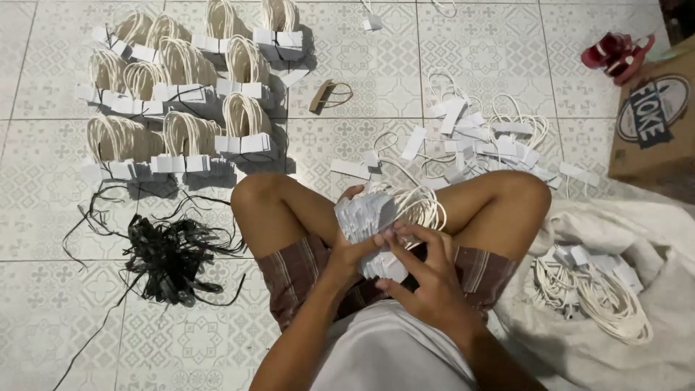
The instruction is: Organizing and tagging bundles of white cords or elastic straps on a tiled floor.
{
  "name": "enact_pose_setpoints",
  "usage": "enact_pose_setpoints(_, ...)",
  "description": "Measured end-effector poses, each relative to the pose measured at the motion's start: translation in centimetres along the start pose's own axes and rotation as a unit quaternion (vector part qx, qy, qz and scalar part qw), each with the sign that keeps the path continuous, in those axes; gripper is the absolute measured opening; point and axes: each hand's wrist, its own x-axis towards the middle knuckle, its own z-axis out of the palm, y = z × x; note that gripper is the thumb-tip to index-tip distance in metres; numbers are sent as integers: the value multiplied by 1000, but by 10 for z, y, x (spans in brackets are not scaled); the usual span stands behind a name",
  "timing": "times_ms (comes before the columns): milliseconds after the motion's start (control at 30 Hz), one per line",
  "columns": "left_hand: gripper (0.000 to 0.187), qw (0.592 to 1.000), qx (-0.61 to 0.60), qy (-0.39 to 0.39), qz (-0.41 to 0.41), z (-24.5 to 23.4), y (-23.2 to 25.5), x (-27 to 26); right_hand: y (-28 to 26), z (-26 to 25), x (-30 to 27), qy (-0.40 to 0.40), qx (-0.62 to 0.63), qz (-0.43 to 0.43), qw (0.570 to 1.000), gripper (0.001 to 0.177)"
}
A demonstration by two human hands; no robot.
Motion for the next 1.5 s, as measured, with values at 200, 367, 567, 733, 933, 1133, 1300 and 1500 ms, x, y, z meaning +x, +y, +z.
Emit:
enact_pose_setpoints(200, 97, 997, 21, 53, -53, 10, 10, -13, 2, -12, -14, -120, -63, -3, 991, 124)
enact_pose_setpoints(367, 103, 994, 64, -59, -72, 27, 16, -31, 17, -14, -18, -97, -16, -110, 989, 139)
enact_pose_setpoints(567, 116, 990, 58, -129, -6, 24, 2, -36, 24, -15, -21, -65, -1, -177, 982, 121)
enact_pose_setpoints(733, 106, 990, 58, -126, 5, 17, -5, -40, 18, -13, -24, -78, -17, -185, 979, 130)
enact_pose_setpoints(933, 97, 988, 102, -115, -31, -4, -18, -53, 26, 1, -30, -56, -17, -180, 982, 116)
enact_pose_setpoints(1133, 111, 989, 81, -103, -69, -15, -19, -61, 34, 25, -43, -54, -15, -176, 983, 106)
enact_pose_setpoints(1300, 89, 983, 106, -33, -147, -21, -24, -70, 38, 42, -50, -70, 19, -132, 989, 118)
enact_pose_setpoints(1500, 95, 964, 55, 21, -260, -39, -30, -61, 39, 44, -40, -164, 16, -40, 985, 123)
